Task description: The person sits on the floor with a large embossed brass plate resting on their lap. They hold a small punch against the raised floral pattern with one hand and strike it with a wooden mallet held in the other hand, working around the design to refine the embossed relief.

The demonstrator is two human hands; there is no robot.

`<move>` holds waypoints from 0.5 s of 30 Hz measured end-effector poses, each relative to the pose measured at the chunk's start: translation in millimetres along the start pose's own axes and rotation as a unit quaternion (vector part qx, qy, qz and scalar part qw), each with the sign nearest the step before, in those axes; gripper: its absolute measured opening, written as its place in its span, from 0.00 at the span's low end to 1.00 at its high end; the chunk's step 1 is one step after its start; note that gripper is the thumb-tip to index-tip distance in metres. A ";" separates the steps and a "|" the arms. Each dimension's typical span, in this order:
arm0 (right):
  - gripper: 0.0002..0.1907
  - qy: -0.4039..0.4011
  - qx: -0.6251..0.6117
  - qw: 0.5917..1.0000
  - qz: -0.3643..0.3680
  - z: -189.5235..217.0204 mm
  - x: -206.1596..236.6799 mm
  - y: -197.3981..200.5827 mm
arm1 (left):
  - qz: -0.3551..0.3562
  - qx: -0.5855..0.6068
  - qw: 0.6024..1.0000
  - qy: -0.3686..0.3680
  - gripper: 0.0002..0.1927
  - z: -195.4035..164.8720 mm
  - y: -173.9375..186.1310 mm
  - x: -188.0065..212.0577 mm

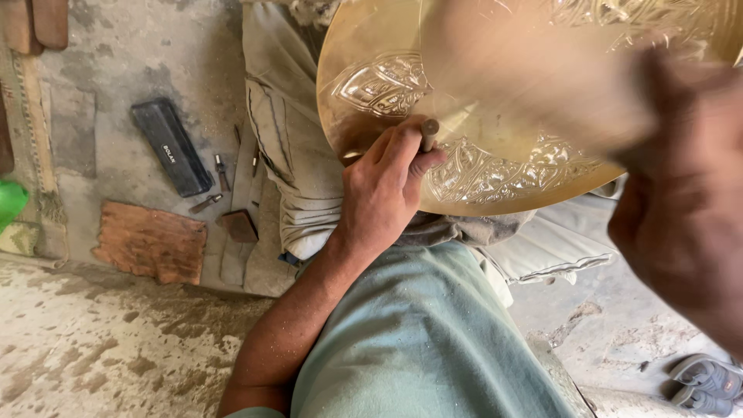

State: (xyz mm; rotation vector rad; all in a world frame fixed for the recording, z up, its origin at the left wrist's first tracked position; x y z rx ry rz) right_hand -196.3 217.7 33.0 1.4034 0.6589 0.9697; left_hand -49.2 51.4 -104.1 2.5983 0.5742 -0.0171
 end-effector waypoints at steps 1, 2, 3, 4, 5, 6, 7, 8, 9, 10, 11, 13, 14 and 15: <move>0.40 0.001 0.018 1.000 0.003 -0.2 -0.5 0.9 | 0.007 0.001 1.000 0.004 0.18 0.6 -0.6 -1.5; 0.39 -0.019 -0.018 1.000 -0.002 -1.0 -1.2 2.4 | 0.015 0.002 1.000 0.010 0.19 0.6 -1.1 -2.2; 0.38 -0.039 -0.055 0.998 -0.008 -1.5 -2.7 4.3 | 0.016 -0.001 1.000 0.014 0.18 -0.1 -1.2 -2.7; 0.35 -0.080 -0.145 0.986 -0.024 -2.8 -4.9 5.6 | 0.016 -0.005 1.000 0.017 0.17 -0.5 -0.7 -3.7; 0.34 -0.074 -0.122 0.989 -0.023 -1.6 -7.9 6.6 | 0.015 -0.010 1.000 0.018 0.15 -1.5 0.2 -4.6; 0.32 -0.068 -0.099 0.992 -0.022 -0.3 -11.0 7.9 | 0.024 -0.017 0.999 0.023 0.17 -1.5 0.5 -6.3; 0.31 -0.019 0.039 0.999 -0.001 2.9 -15.2 6.9 | 0.035 -0.024 0.999 0.026 0.19 -1.8 0.8 -8.4; 0.31 -0.008 0.078 0.997 0.002 3.3 -16.4 10.0 | 0.045 -0.031 0.998 0.029 0.21 -2.9 0.1 -10.1; 0.32 0.003 0.117 0.993 0.004 2.9 -18.1 11.8 | 0.036 -0.018 0.999 0.023 0.19 -4.6 0.4 -12.0; 0.33 -0.023 0.058 0.998 -0.013 0.6 -17.0 17.1 | 0.027 -0.004 0.999 0.017 0.17 -6.4 0.5 -13.8; 0.34 -0.055 0.012 0.998 -0.014 -1.8 -16.0 19.5 | 0.017 0.008 1.000 0.012 0.15 -8.0 0.5 -15.4; 0.34 -0.127 -0.066 0.990 -0.004 -5.6 -12.6 20.1 | 0.015 0.007 1.000 0.016 0.14 -11.0 0.5 -15.7; 0.34 -0.120 -0.044 0.992 0.002 -8.3 -12.3 22.2 | 0.016 0.009 1.000 0.015 0.14 -11.2 -0.7 -17.8; 0.33 -0.111 -0.021 0.994 0.007 -8.3 -11.2 22.9 | 0.019 0.011 1.000 0.010 0.14 -11.9 -1.7 -18.7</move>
Point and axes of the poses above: each hand's wrist, its own x-axis away from the middle knuckle, its own y-axis out of the back of the hand, z = x × y, the point moved 3 cm from there along -x, towards the middle knuckle, and after that the axes turned 1 degree about -y, right-handed, at the moved point
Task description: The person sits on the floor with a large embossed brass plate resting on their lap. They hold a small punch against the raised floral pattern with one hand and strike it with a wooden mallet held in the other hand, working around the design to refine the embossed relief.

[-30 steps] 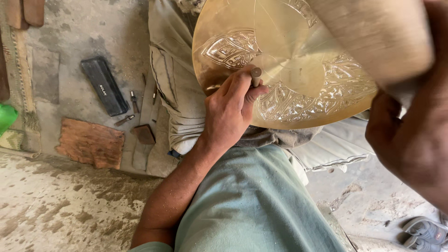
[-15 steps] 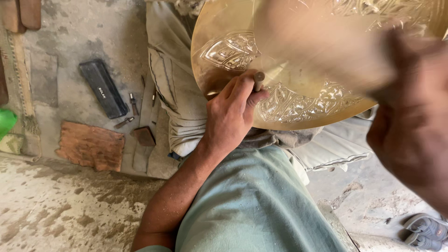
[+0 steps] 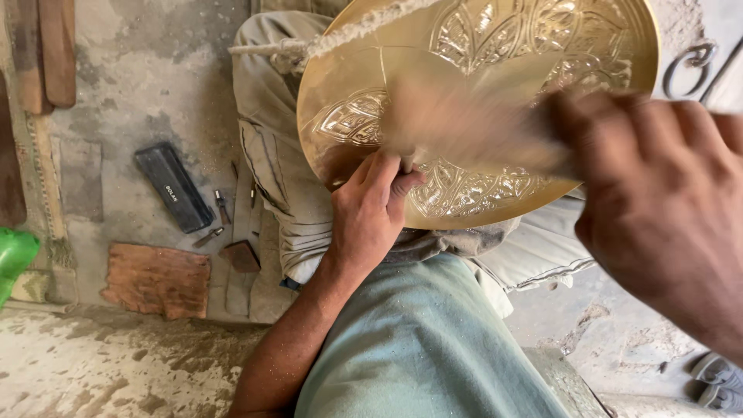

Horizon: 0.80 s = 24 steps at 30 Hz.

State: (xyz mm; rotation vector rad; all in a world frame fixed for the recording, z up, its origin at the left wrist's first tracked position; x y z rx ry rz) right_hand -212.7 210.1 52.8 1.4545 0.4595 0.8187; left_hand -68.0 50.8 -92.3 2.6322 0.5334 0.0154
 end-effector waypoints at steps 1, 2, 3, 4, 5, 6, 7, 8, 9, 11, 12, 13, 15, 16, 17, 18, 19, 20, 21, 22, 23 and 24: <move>0.32 0.060 0.074 0.995 -0.004 2.3 1.2 2.4 | 0.004 0.001 1.000 -0.001 0.15 -1.6 0.0 1.3; 0.31 0.060 0.059 0.996 -0.006 2.7 1.4 2.7 | 0.008 0.003 1.000 0.000 0.16 -2.2 0.0 1.7; 0.31 0.061 0.043 0.997 -0.009 1.9 0.6 3.9 | 0.011 0.005 1.000 0.006 0.15 -2.1 -0.2 2.0; 0.31 0.003 -0.062 0.998 -0.017 -1.2 -1.2 3.9 | 0.011 0.005 1.000 0.010 0.14 -1.5 -0.3 1.6; 0.31 -0.001 -0.056 0.998 -0.009 -0.8 -2.8 2.8 | 0.011 0.006 1.000 0.015 0.13 -0.2 0.3 1.1; 0.30 -0.005 -0.049 0.999 -0.001 0.9 -3.7 1.1 | 0.010 -0.008 1.000 0.001 0.14 -0.2 1.1 1.0; 0.30 0.048 0.070 0.996 0.019 3.1 -6.8 -1.8 | 0.006 -0.021 1.000 -0.013 0.14 0.9 1.9 -0.3; 0.29 0.100 0.190 0.976 0.036 5.2 -9.1 -6.0 | -0.001 -0.035 0.999 -0.031 0.15 2.8 2.7 -2.4; 0.29 0.086 0.146 0.985 0.010 3.4 -11.8 -5.6 | -0.001 -0.025 0.999 -0.025 0.14 6.7 0.4 -6.2; 0.30 0.044 0.066 0.997 -0.003 1.3 -11.4 -8.4 | 0.014 -0.006 1.000 0.007 0.13 10.9 -2.1 -5.3; 0.31 0.018 0.032 0.999 0.001 0.3 -9.9 -11.2 | 0.015 -0.007 1.000 0.012 0.14 11.2 -2.0 -2.8; 0.33 -0.019 0.019 0.999 0.017 -1.5 -9.1 -15.6 | 0.014 -0.009 1.000 0.011 0.14 13.2 -2.6 -3.3; 0.33 -0.007 0.036 0.999 0.018 -2.3 -8.1 -20.0 | 0.016 -0.008 1.000 0.012 0.14 16.1 -3.2 -3.4; 0.31 0.045 0.067 0.997 0.001 -1.3 -8.6 -20.1 | 0.016 -0.006 1.000 0.015 0.15 17.3 -3.3 -3.6; 0.30 0.054 0.047 0.997 -0.013 1.1 -7.1 -20.7 | 0.017 -0.003 1.000 0.020 0.15 18.2 -3.3 -3.6; 0.30 0.063 0.028 0.997 -0.027 0.5 -8.3 -20.0 | 0.019 -0.007 0.999 0.024 0.15 19.1 -3.3 -4.3; 0.30 0.029 -0.042 0.998 -0.041 -0.5 -8.1 -18.9 | 0.021 -0.010 0.999 0.029 0.14 19.4 -3.3 -4.6; 0.31 0.031 -0.028 0.998 -0.037 -0.4 -9.5 -18.8 | 0.023 -0.013 0.999 0.031 0.14 19.6 -3.3 -5.1; 0.32 0.033 -0.015 0.999 -0.034 1.0 -9.9 -18.3 | 0.024 -0.018 0.999 0.038 0.15 19.3 -3.3 -5.1; 0.34 0.074 0.080 0.994 -0.012 3.4 -11.2 -19.1 | 0.023 -0.023 0.998 0.045 0.15 18.7 -3.1 -4.4; 0.34 0.079 0.098 0.992 -0.009 4.8 -11.8 -18.4 | 0.020 -0.028 0.998 0.053 0.16 18.4 -2.7 -4.0; 0.35 0.085 0.115 0.990 -0.007 5.2 -13.1 -18.2 | 0.010 -0.030 0.999 0.044 0.16 17.2 -2.3 -3.8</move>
Point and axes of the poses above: each hand's wrist, its own x-axis away from the middle knuckle, its own y-axis out of the back of the hand, z = x × y, the point moved 3 cm from there along -x, towards the middle knuckle, and after that the axes turned 1 degree about -y, right-handed, at the moved point
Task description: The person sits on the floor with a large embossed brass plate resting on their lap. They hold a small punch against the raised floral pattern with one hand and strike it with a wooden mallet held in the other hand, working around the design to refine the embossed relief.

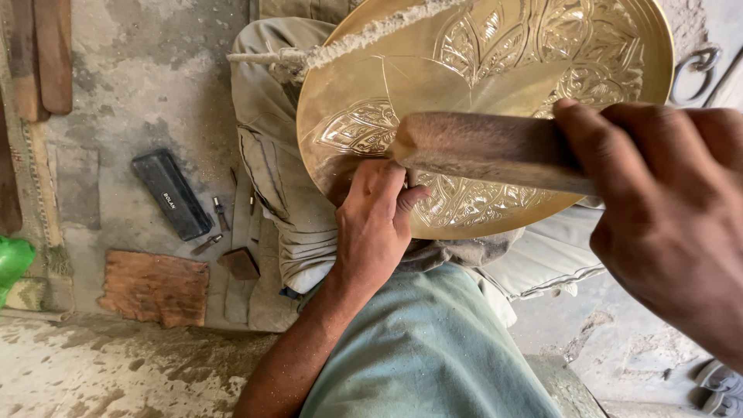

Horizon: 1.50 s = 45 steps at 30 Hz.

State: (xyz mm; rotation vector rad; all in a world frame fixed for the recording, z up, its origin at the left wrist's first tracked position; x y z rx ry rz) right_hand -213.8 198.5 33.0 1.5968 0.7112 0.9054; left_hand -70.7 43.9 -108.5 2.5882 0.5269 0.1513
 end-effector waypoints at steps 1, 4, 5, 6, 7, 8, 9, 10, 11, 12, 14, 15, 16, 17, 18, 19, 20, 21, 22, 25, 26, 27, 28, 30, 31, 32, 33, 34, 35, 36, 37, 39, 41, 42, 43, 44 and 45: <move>0.35 -0.033 -0.060 0.997 -0.017 -0.9 -0.3 1.6 | -0.010 -0.002 1.000 -0.008 0.16 -0.9 1.1 0.8; 0.29 -0.006 -0.022 1.000 0.006 3.6 -4.7 -4.7 | -0.017 -0.008 1.000 -0.001 0.17 -0.5 3.6 3.2; 0.28 0.001 -0.009 1.000 0.004 3.8 -5.2 -5.0 | -0.012 -0.008 1.000 0.002 0.18 0.3 3.5 3.2; 0.26 0.009 0.003 1.000 0.002 4.0 -6.6 -6.3 | -0.012 -0.006 1.000 0.002 0.18 1.1 3.7 2.8; 0.26 0.000 -0.024 0.999 -0.021 2.3 -7.2 -4.6 | -0.013 -0.003 1.000 0.004 0.17 1.4 4.1 3.2; 0.25 -0.029 -0.053 0.998 -0.005 0.4 -8.6 -6.2 | -0.013 0.000 1.000 0.007 0.17 1.9 4.3 3.5; 0.25 -0.057 -0.080 0.995 0.009 -1.3 -9.2 -6.9 | -0.015 -0.003 1.000 0.009 0.17 1.9 4.7 4.0; 0.26 -0.105 -0.107 0.987 0.059 -3.6 -11.8 -12.1 | -0.017 -0.006 1.000 0.009 0.18 1.9 5.0 4.8; 0.26 -0.097 -0.102 0.988 0.059 -2.1 -11.9 -10.6 | -0.019 -0.008 1.000 0.008 0.18 1.8 5.2 5.1; 0.27 -0.088 -0.097 0.990 0.059 -0.8 -13.8 -10.6 | -0.017 -0.014 1.000 0.004 0.17 1.8 5.0 5.6; 0.27 -0.006 -0.062 0.998 -0.012 6.3 -14.8 -3.3 | -0.014 -0.025 1.000 0.002 0.16 1.9 5.5 7.4; 0.28 0.007 -0.061 0.998 -0.034 7.6 -15.4 -0.9 | -0.016 -0.014 1.000 0.004 0.16 2.5 6.0 8.5; 0.29 -0.037 -0.095 0.994 -0.028 6.7 -16.2 -2.2 | -0.019 -0.004 1.000 0.006 0.16 3.1 6.4 9.6; 0.29 -0.034 -0.085 0.996 -0.019 6.3 -16.6 -2.2 | -0.021 0.007 1.000 0.006 0.17 3.9 6.8 10.2; 0.29 -0.031 -0.075 0.997 -0.010 7.6 -16.6 -3.8 | -0.018 0.008 1.000 0.006 0.18 4.7 6.6 10.5; 0.28 0.021 -0.024 0.999 0.005 8.8 -16.8 -5.0 | -0.015 0.008 1.000 0.006 0.19 5.5 6.6 11.1; 0.29 0.029 -0.016 0.999 0.003 9.5 -16.2 -6.4 | -0.012 0.008 1.000 0.008 0.21 6.1 6.6 11.9; 0.29 0.037 -0.009 0.999 0.001 8.1 -15.9 -7.4 | -0.016 0.001 1.000 0.009 0.19 6.5 6.7 12.3; 0.29 0.003 -0.046 0.999 -0.018 7.3 -14.6 -8.7 | -0.020 -0.006 1.000 0.011 0.18 6.6 6.9 13.0; 0.30 0.045 0.001 0.999 0.001 7.0 -12.4 -12.9 | -0.022 -0.002 1.000 0.015 0.19 6.7 7.7 14.4; 0.29 0.047 0.004 0.999 0.003 7.7 -11.6 -13.8 | -0.021 0.003 1.000 0.017 0.20 6.8 8.1 14.9; 0.28 0.050 0.007 0.999 0.004 6.9 -12.0 -13.4 | -0.025 0.001 1.000 0.012 0.20 6.5 8.7 15.2; 0.27 0.015 -0.030 0.999 -0.012 6.1 -12.3 -12.2 | -0.030 -0.002 1.000 0.008 0.19 6.4 9.1 15.6; 0.27 0.018 -0.030 0.999 -0.004 8.2 -14.3 -10.4 | -0.030 0.003 0.999 0.015 0.20 7.0 9.4 16.8; 0.29 0.055 0.007 0.998 0.018 9.0 -16.3 -8.8 | -0.027 0.012 0.999 0.023 0.21 8.0 9.2 16.9; 0.29 0.053 0.008 0.998 0.022 11.2 -17.8 -7.5 | -0.023 0.020 0.999 0.033 0.22 9.1 8.9 17.7; 0.29 0.051 0.008 0.998 0.026 12.7 -19.7 -6.0 | -0.025 0.005 0.999 0.027 0.21 9.1 9.0 18.1; 0.26 0.013 -0.027 1.000 0.009 14.3 -21.4 -4.4 | -0.029 -0.011 0.999 0.021 0.20 9.5 9.1 18.3; 0.26 0.016 -0.024 1.000 0.004 16.9 -23.1 -3.3 | -0.035 -0.030 0.999 0.017 0.19 9.6 10.1 19.2; 0.26 0.020 -0.021 1.000 -0.001 19.6 -24.4 -2.5 | -0.034 -0.018 0.999 0.022 0.19 10.0 10.6 20.4; 0.27 0.062 0.023 0.998 0.004 21.7 -26.0 -1.8 | -0.033 -0.005 0.999 0.024 0.19 10.4 10.7 20.5; 0.26 0.068 0.024 0.997 -0.002 21.9 -28.2 -0.8 | -0.031 -0.004 0.999 0.023 0.19 10.7 10.9 20.0; 0.23 0.037 -0.023 0.999 -0.007 19.8 -30.4 -1.9 | -0.035 -0.035 0.998 0.024 0.19 10.9 12.2 20.0; 0.23 0.039 -0.024 0.999 -0.001 19.5 -31.1 -3.1 | -0.033 -0.019 0.999 0.034 0.20 11.5 12.4 20.4; 0.24 0.069 0.020 0.997 0.025 19.9 -31.7 -5.2 | -0.029 -0.003 0.999 0.041 0.22 12.0 12.2 20.4; 0.25 0.097 0.064 0.992 0.053 21.5 -31.6 -7.7 | -0.023 0.014 0.998 0.048 0.23 12.5 11.9 21.2; 0.23 0.072 0.016 0.997 0.017 20.1 -32.8 -5.7 | -0.029 0.009 0.999 0.041 0.22 12.2 12.3 21.6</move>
Point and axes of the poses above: each hand's wrist, its own x-axis away from the middle knuckle, its own y-axis out of the back of the hand, z = x × y, the point moved 3 cm from there along -x, towards the middle knuckle, and after that the axes turned 1 degree about -y, right-handed, at the moved point
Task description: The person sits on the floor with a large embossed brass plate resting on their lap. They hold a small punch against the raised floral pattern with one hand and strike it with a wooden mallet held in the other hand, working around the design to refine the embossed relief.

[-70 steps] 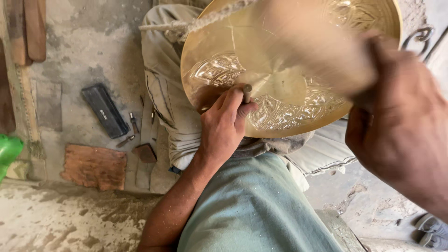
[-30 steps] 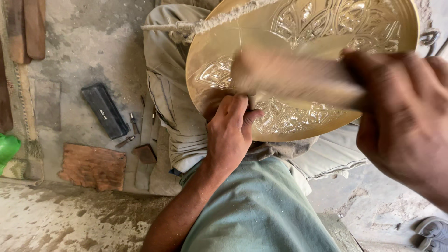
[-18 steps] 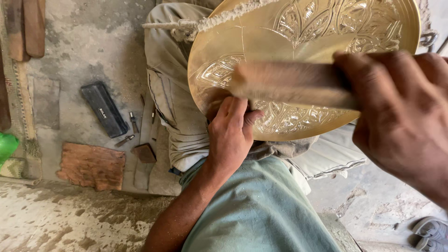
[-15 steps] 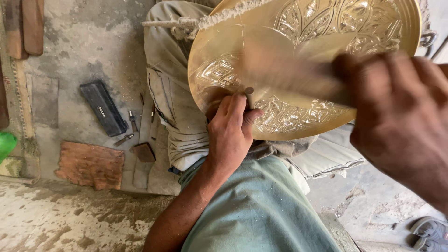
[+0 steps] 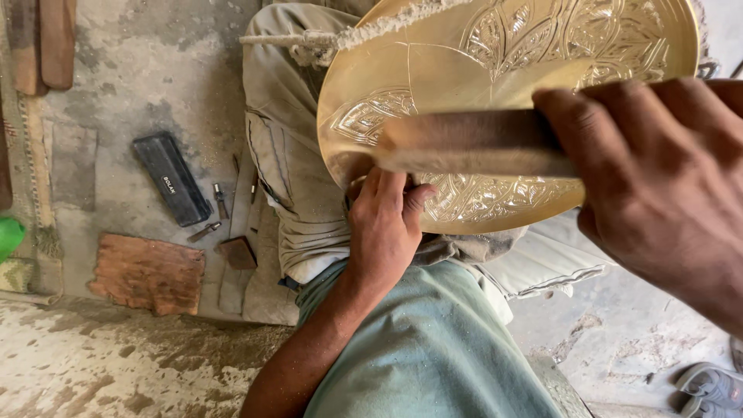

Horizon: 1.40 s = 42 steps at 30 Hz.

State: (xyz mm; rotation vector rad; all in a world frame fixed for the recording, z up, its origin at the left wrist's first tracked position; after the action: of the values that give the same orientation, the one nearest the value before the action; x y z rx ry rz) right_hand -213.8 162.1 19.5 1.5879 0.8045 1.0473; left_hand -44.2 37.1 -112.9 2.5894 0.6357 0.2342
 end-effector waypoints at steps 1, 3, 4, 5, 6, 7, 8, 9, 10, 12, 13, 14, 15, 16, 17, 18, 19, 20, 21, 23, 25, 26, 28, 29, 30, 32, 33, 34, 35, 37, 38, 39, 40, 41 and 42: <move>0.21 -0.023 -0.045 0.998 -0.038 -1.0 -0.6 1.8 | -0.008 -0.004 1.000 -0.006 0.20 -0.1 0.1 0.7; 0.20 -0.009 -0.039 0.998 -0.045 1.7 -2.9 1.9 | -0.012 -0.008 1.000 0.002 0.18 0.3 0.7 4.4; 0.21 0.023 0.018 0.999 -0.018 4.2 -4.5 0.4 | -0.008 -0.005 1.000 0.007 0.18 1.0 -0.1 5.0; 0.21 0.054 0.076 0.996 0.009 6.4 -5.9 -0.7 | -0.005 -0.002 1.000 0.013 0.18 2.2 -1.0 5.1; 0.21 0.028 0.050 0.998 -0.007 5.3 -6.9 2.0 | -0.011 -0.011 1.000 0.004 0.17 2.1 -0.9 5.8; 0.21 0.003 0.025 0.999 -0.022 4.6 -7.6 4.9 | -0.018 -0.019 1.000 -0.003 0.16 2.3 -0.9 6.4; 0.21 0.007 0.039 0.999 -0.014 6.8 -8.3 6.1 | -0.027 -0.030 0.999 -0.008 0.16 2.7 -0.3 7.2; 0.21 0.012 0.053 0.998 -0.007 8.7 -9.5 7.4 | -0.022 -0.023 0.999 0.010 0.16 4.2 -0.1 8.7; 0.21 0.039 0.109 0.993 0.024 13.1 -9.9 7.3 | -0.015 -0.014 0.999 0.026 0.16 6.1 -0.6 9.3; 0.20 0.052 0.104 0.993 0.017 17.3 -13.9 11.7 | -0.016 -0.013 0.999 0.030 0.17 8.7 0.2 10.7; 0.20 0.038 0.042 0.998 -0.017 18.0 -17.0 16.3 | -0.021 -0.018 0.999 0.023 0.16 9.0 0.8 12.1; 0.20 0.040 0.047 0.998 -0.019 20.4 -19.4 18.5 | -0.027 -0.024 0.999 0.014 0.16 8.9 1.5 13.9; 0.20 0.041 0.052 0.998 -0.021 22.9 -22.2 21.0 | -0.031 -0.020 0.999 0.014 0.16 9.4 2.3 15.7; 0.21 0.056 0.123 0.991 0.011 26.8 -24.3 20.8 | -0.033 -0.015 0.999 0.012 0.16 9.8 2.5 16.2; 0.21 0.063 0.136 0.989 0.013 29.3 -26.5 22.5 | -0.035 -0.009 0.999 0.007 0.17 10.5 2.8 16.5; 0.21 0.071 0.148 0.986 0.015 32.3 -28.1 24.1 | -0.036 0.000 0.999 0.005 0.16 10.6 2.9 16.7; 0.19 0.073 0.099 0.992 -0.010 33.0 -29.8 27.5 | -0.036 0.009 0.999 0.004 0.16 11.3 3.2 16.8; 0.18 0.060 0.079 0.995 -0.022 35.8 -29.4 29.7 | -0.034 0.018 0.999 0.003 0.16 11.4 3.3 17.0; 0.18 0.048 0.059 0.997 -0.035 36.1 -29.8 31.2 | -0.033 0.012 0.999 0.013 0.15 12.3 3.5 17.7; 0.19 0.022 0.080 0.996 -0.032 35.1 -29.2 32.7 | -0.029 0.000 0.999 0.030 0.16 13.7 3.4 20.2; 0.19 0.045 0.102 0.994 -0.015 36.3 -28.2 32.6 | -0.028 0.011 0.999 0.026 0.14 14.1 2.0 23.4; 0.19 0.046 0.094 0.994 -0.018 37.3 -26.8 33.9 | -0.026 0.017 0.999 0.027 0.14 13.9 1.2 26.3; 0.18 0.025 0.061 0.997 -0.045 36.0 -24.8 38.3 | -0.022 0.001 0.999 0.037 0.15 14.0 -1.6 29.7; 0.19 0.015 0.068 0.997 -0.026 37.5 -21.4 39.2 | -0.020 -0.008 0.999 0.043 0.17 13.3 -1.8 30.9; 0.19 0.006 0.075 0.997 -0.007 39.1 -17.6 40.1 | -0.009 0.004 0.999 0.046 0.16 11.4 -2.2 30.9; 0.22 0.019 0.099 0.993 0.061 45.1 -2.7 42.6 | 0.004 0.025 0.998 0.051 0.14 6.1 1.9 26.7; 0.25 0.028 0.082 0.994 0.071 46.3 7.4 45.7 | -0.029 -0.018 0.999 -0.011 0.12 -2.6 10.6 25.3; 0.29 0.032 0.014 0.999 0.030 42.4 17.2 51.4 | -0.062 -0.060 0.993 -0.081 0.12 -9.5 20.0 19.4; 0.32 0.009 -0.045 0.999 -0.002 37.6 27.6 54.8 | -0.093 -0.101 0.979 -0.152 0.13 -17.1 28.4 11.9; 0.34 -0.054 -0.157 0.985 -0.053 29.8 51.8 56.8 | -0.072 -0.022 0.996 -0.057 0.19 -20.4 53.3 5.0; 0.34 -0.082 -0.187 0.977 -0.065 24.5 61.4 53.4 | -0.061 0.018 0.998 -0.007 0.23 -23.4 60.9 1.7; 0.34 -0.109 -0.217 0.967 -0.079 19.4 71.7 49.7 | -0.047 0.025 0.998 -0.017 0.21 -29.6 61.5 -3.3; 0.33 -0.122 -0.223 0.963 -0.091 10.9 79.4 44.7 | -0.033 0.032 0.998 -0.031 0.19 -35.0 59.0 -11.2; 0.33 -0.153 -0.246 0.952 -0.095 5.6 88.1 38.1 | -0.018 0.041 0.998 -0.043 0.16 -40.1 55.7 -17.0; 0.32 -0.183 -0.269 0.940 -0.100 0.4 97.0 31.3 | 0.003 0.021 0.997 -0.068 0.18 -45.6 51.9 -22.0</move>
State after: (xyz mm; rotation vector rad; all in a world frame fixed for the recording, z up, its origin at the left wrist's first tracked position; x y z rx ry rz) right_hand -175.1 240.2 72.3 1.1507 0.3685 0.7113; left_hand -55.2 3.8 -49.5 2.6216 0.5899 0.0470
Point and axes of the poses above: each hand's wrist, its own x-axis away from the middle knuckle, its own y-axis out of the back of the hand, z = x × y, the point moved 3 cm from there along -x, towards the middle knuckle, and after that the axes turned 1 degree about -y, right-handed, at the moved point
